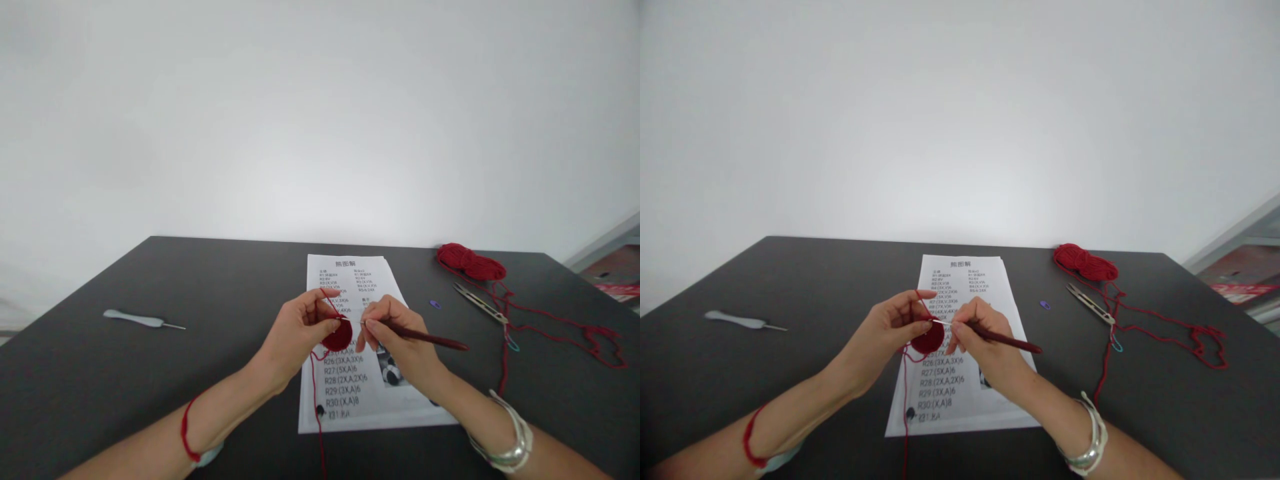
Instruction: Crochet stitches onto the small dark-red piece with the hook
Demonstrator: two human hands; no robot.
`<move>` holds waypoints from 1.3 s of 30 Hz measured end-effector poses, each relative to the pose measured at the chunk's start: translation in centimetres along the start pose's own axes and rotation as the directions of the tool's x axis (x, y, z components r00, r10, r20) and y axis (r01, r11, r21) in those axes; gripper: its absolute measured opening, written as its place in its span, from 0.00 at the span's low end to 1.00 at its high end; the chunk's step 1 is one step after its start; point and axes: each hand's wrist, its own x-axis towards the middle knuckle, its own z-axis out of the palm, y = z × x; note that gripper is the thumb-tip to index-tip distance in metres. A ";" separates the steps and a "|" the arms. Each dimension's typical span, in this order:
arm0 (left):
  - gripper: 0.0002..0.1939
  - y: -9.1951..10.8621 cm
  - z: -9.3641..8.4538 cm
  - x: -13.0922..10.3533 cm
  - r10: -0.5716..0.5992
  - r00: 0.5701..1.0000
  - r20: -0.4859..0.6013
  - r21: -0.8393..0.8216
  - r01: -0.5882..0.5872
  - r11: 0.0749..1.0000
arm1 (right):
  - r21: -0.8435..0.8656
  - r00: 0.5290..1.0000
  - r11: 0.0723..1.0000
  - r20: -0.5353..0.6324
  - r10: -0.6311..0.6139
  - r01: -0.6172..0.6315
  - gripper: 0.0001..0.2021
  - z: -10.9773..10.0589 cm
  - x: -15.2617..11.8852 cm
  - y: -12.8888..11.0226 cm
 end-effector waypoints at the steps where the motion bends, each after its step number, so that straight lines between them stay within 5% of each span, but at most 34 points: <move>1: 0.18 0.0 0.0 0.0 -0.002 1.000 0.001 -0.001 0.002 1.000 | -0.034 1.000 0.999 -0.006 -0.006 0.006 0.06 0.1 -0.1 -0.1; 9: 0.18 -0.1 0.0 0.1 -0.004 0.999 -0.040 0.005 0.004 1.000 | -0.313 0.990 0.940 -0.007 -0.141 0.132 0.07 0.6 -0.7 -0.2; 16: 0.16 -0.2 0.5 -0.3 -0.004 0.994 -0.110 -0.014 0.002 1.000 | -0.601 0.880 0.668 0.134 -0.456 0.438 0.10 1.5 -1.7 1.0; 18: 0.16 -0.2 0.6 -0.3 -0.007 0.993 -0.118 -0.025 0.004 1.000 | -0.616 0.881 0.660 0.124 -0.457 0.430 0.10 1.7 -1.8 1.2; 22: 0.16 -0.1 0.6 -0.2 0.004 0.991 -0.135 -0.053 -0.012 0.999 | -0.492 0.963 0.848 -0.063 -0.264 0.200 0.07 1.8 -1.4 0.8; 24: 0.16 -0.1 0.6 -0.1 0.005 0.991 -0.133 -0.055 -0.012 0.998 | -0.432 0.974 0.887 -0.069 -0.217 0.167 0.07 1.6 -1.0 0.5; 26: 0.17 -0.1 0.6 0.0 0.004 0.992 -0.124 -0.049 -0.010 0.999 | -0.458 0.952 0.845 0.012 -0.306 0.277 0.06 1.3 -0.8 0.4; 29: 0.16 -0.1 0.6 0.0 0.009 0.994 -0.110 -0.035 -0.013 0.999 | -0.585 0.865 0.663 0.144 -0.481 0.467 0.08 1.2 -1.0 0.9; 33: 0.16 -0.3 0.6 -0.1 0.010 0.993 -0.116 -0.050 -0.016 0.999 | -0.681 0.800 0.490 0.245 -0.548 0.544 0.08 1.5 -1.5 1.7; 39: 0.17 -0.4 0.5 -0.2 -0.029 0.994 -0.108 -0.087 0.020 0.996 | -0.660 0.819 0.549 0.186 -0.543 0.513 0.08 1.9 -1.2 1.2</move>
